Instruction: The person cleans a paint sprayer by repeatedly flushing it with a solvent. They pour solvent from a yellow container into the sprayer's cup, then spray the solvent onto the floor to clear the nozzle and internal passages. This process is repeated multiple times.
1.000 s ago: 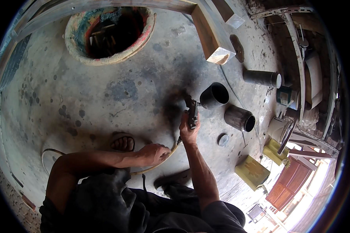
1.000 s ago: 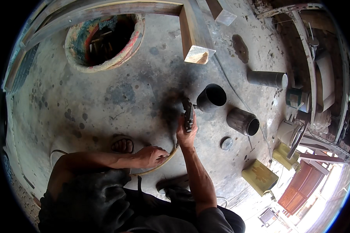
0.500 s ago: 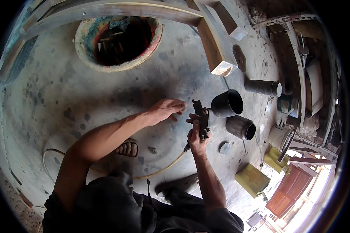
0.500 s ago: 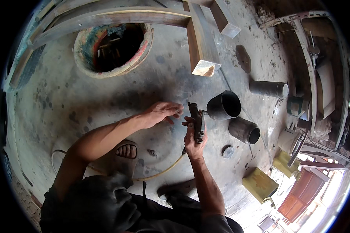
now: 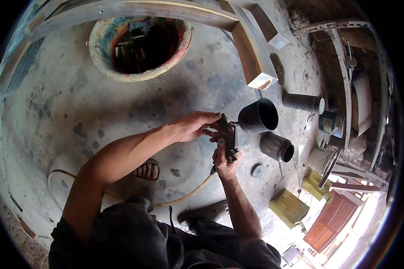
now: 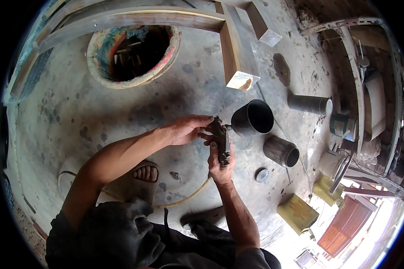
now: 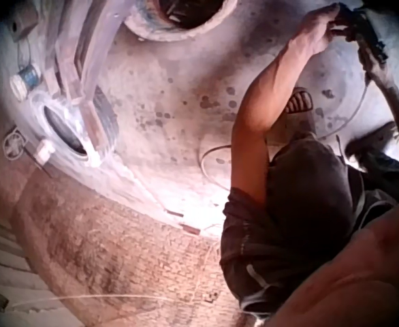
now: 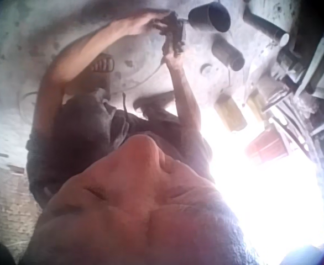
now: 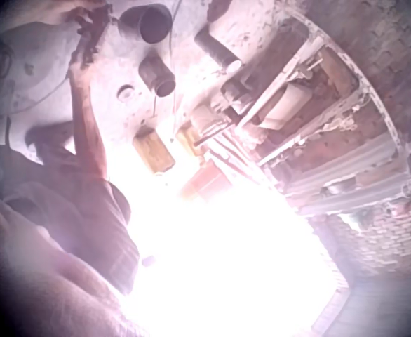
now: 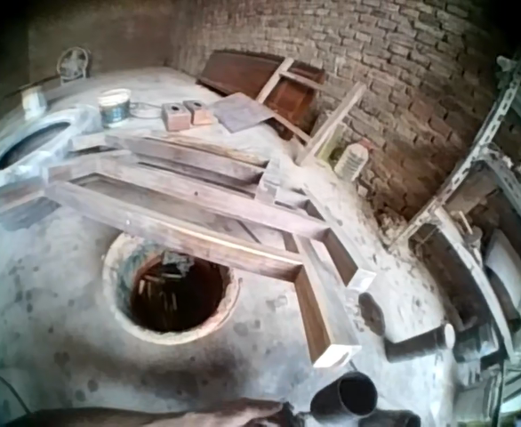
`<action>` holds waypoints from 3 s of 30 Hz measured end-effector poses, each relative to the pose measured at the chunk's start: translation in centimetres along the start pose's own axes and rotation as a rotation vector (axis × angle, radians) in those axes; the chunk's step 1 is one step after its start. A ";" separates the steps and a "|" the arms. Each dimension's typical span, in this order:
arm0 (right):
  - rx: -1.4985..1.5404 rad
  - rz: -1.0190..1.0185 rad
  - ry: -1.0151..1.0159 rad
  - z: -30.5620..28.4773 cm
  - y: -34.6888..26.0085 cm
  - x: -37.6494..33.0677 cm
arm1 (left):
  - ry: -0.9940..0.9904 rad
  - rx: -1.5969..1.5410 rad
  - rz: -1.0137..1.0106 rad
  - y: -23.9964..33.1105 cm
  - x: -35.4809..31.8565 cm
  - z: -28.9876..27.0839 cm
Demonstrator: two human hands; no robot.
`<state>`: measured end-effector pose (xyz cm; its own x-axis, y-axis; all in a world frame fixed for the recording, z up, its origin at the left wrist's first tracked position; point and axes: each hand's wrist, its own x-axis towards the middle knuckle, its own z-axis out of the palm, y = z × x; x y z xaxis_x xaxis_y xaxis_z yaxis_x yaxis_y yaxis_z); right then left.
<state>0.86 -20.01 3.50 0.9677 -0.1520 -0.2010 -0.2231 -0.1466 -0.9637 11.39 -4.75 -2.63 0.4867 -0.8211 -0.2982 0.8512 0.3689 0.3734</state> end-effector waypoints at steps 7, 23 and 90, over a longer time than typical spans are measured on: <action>0.023 0.016 -0.006 0.6 -0.3 0.6 | 0.027 0.032 0.012 0.3 -0.2 -0.4; -0.112 -0.267 0.072 1.3 3.6 0.1 | 0.419 1.570 0.112 4.6 2.5 2.4; -0.229 -0.201 0.223 1.9 4.4 0.3 | 0.736 1.201 -0.363 4.7 7.3 6.8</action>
<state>0.40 -18.81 -1.19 0.9514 -0.3029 0.0560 -0.0756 -0.4059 -0.9108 17.60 -12.02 2.90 0.5878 -0.2475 -0.7702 0.4520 -0.6891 0.5665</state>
